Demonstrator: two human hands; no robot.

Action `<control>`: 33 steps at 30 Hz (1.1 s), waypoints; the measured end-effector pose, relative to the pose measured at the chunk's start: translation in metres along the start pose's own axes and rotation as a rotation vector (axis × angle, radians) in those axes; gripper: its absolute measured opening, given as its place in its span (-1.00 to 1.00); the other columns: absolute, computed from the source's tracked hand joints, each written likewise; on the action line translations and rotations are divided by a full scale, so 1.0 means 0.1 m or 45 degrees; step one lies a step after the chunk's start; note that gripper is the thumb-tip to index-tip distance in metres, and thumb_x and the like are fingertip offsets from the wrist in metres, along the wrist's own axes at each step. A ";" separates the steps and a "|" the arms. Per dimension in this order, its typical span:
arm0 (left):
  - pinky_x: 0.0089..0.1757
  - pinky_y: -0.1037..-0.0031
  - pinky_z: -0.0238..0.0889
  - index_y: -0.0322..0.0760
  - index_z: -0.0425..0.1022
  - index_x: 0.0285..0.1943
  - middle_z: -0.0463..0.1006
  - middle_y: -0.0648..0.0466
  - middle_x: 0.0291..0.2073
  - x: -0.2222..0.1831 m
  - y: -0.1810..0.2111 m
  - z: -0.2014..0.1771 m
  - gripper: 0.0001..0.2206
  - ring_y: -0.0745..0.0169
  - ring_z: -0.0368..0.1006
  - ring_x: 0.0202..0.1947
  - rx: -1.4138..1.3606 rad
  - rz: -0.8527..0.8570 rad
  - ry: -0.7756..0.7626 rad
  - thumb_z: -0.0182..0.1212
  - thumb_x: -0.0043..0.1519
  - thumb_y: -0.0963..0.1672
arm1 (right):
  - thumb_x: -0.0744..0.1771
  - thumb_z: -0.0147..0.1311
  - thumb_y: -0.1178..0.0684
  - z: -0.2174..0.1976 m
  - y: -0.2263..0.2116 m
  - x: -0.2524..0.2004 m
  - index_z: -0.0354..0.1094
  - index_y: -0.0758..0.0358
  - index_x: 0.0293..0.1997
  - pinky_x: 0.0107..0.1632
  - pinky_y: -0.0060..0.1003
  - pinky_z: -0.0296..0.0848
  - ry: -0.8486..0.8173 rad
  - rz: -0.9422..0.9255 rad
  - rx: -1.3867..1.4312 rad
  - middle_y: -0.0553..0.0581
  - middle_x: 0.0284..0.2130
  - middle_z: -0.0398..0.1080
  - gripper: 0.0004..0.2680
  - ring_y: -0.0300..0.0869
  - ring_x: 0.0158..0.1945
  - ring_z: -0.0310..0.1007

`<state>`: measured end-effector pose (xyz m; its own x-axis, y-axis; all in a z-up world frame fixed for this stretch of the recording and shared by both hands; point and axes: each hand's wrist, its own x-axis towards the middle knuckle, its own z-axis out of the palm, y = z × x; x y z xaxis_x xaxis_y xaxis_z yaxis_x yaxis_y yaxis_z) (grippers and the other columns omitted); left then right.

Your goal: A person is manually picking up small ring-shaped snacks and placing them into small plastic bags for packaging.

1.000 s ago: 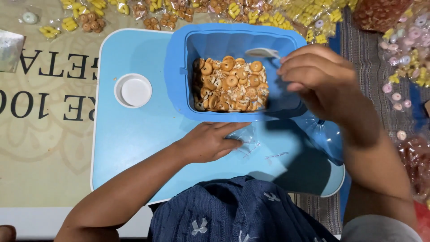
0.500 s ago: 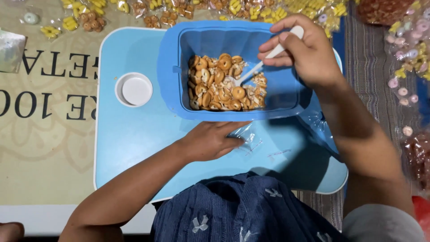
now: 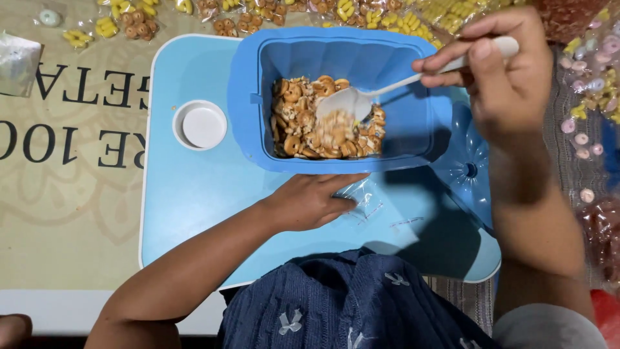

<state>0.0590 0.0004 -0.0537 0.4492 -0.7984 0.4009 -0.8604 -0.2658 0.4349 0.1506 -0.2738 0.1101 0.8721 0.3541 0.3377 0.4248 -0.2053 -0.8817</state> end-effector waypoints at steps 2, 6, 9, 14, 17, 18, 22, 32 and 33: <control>-0.60 0.16 0.30 -0.03 0.67 0.00 0.26 0.01 0.46 0.01 0.00 -0.01 -0.87 -0.05 0.56 0.14 -0.061 0.014 0.062 0.21 0.40 -0.08 | 0.54 -0.25 0.05 0.13 -0.06 -0.03 -0.03 0.44 0.12 0.31 0.25 0.65 -0.108 -0.310 0.072 0.55 -0.12 0.36 -0.81 0.34 0.08 0.52; -0.60 0.18 0.25 -0.05 0.67 0.01 0.25 -0.01 0.45 0.00 -0.01 0.02 -0.88 -0.05 0.58 -0.01 -0.051 0.040 0.092 0.25 0.39 -0.10 | 0.51 -0.26 -0.10 0.51 -0.31 0.10 0.21 0.47 -0.01 0.32 0.36 0.63 -0.240 -0.599 -0.053 0.44 -0.15 0.44 -0.69 0.34 0.07 0.57; -0.57 0.15 0.32 0.00 0.65 0.00 0.24 0.02 0.46 0.02 0.01 0.00 -0.89 -0.03 0.56 0.09 0.005 0.008 0.057 0.23 0.38 -0.08 | 0.47 -0.23 0.12 0.62 -0.27 0.22 0.29 0.48 -0.08 0.35 0.30 0.51 -0.542 -0.564 -0.028 0.42 -0.09 0.44 -0.81 0.44 0.26 0.45; -0.27 0.01 0.42 -0.12 0.65 -0.02 0.23 -0.11 0.46 0.01 -0.03 0.03 -0.90 -0.22 0.49 0.22 -0.075 0.048 0.176 0.27 0.39 -0.10 | 0.47 -0.23 0.16 0.43 -0.28 0.20 0.26 0.41 -0.09 0.21 -0.06 0.52 -0.504 -0.124 -0.026 0.26 -0.29 0.43 -0.86 0.12 0.12 0.56; -0.23 0.01 0.41 -0.06 0.66 0.02 0.18 -0.08 0.49 -0.02 -0.04 0.09 -0.87 -0.19 0.42 0.30 -0.041 0.026 0.099 0.23 0.39 -0.09 | 0.48 -0.28 0.16 0.25 -0.43 0.07 0.17 0.57 -0.05 0.09 0.01 0.65 -0.368 -0.344 -0.167 0.42 -0.30 0.41 -0.82 0.22 -0.04 0.58; -0.23 0.01 0.41 -0.06 0.66 0.02 0.18 -0.08 0.49 -0.01 -0.04 0.06 -0.87 -0.19 0.42 0.30 -0.046 0.020 0.100 0.23 0.39 -0.09 | 0.48 -0.28 0.16 0.22 -0.45 0.01 0.17 0.57 -0.05 0.09 0.01 0.65 -0.373 -0.340 -0.165 0.42 -0.30 0.41 -0.82 0.22 -0.04 0.58; -0.24 -0.01 0.44 -0.12 0.65 -0.02 0.26 -0.14 0.44 0.02 -0.02 0.02 -0.89 -0.26 0.45 0.27 -0.091 0.054 0.152 0.25 0.38 -0.11 | 0.51 -0.25 -0.06 0.29 -0.58 -0.24 0.23 0.43 -0.02 0.18 0.14 0.78 -0.195 -0.423 -0.097 0.38 -0.21 0.45 -0.72 0.19 -0.05 0.64; 0.14 0.27 0.29 -0.20 0.60 -0.08 0.56 0.00 0.20 0.15 0.19 -0.31 -0.94 0.05 0.49 0.22 0.280 0.323 0.531 0.26 0.43 -0.14 | 0.43 -0.07 0.15 0.52 -0.54 -0.23 0.36 0.51 -0.02 0.10 0.03 0.63 -0.357 -0.608 -0.493 0.42 -0.07 0.49 -0.83 0.27 0.03 0.61; 0.14 0.27 0.29 -0.20 0.60 -0.08 0.56 0.00 0.20 0.15 0.22 -0.38 -0.94 0.05 0.49 0.22 0.280 0.323 0.532 0.26 0.43 -0.14 | 0.43 -0.07 0.15 0.46 -0.52 -0.25 0.36 0.51 -0.02 0.10 0.03 0.63 -0.358 -0.608 -0.494 0.42 -0.07 0.49 -0.83 0.27 0.03 0.61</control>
<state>0.0559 0.0026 -0.0076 0.2394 -0.5811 0.7779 -0.9644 -0.2351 0.1212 0.0954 -0.2295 0.1326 0.4929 0.7006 0.5160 0.8502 -0.2617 -0.4568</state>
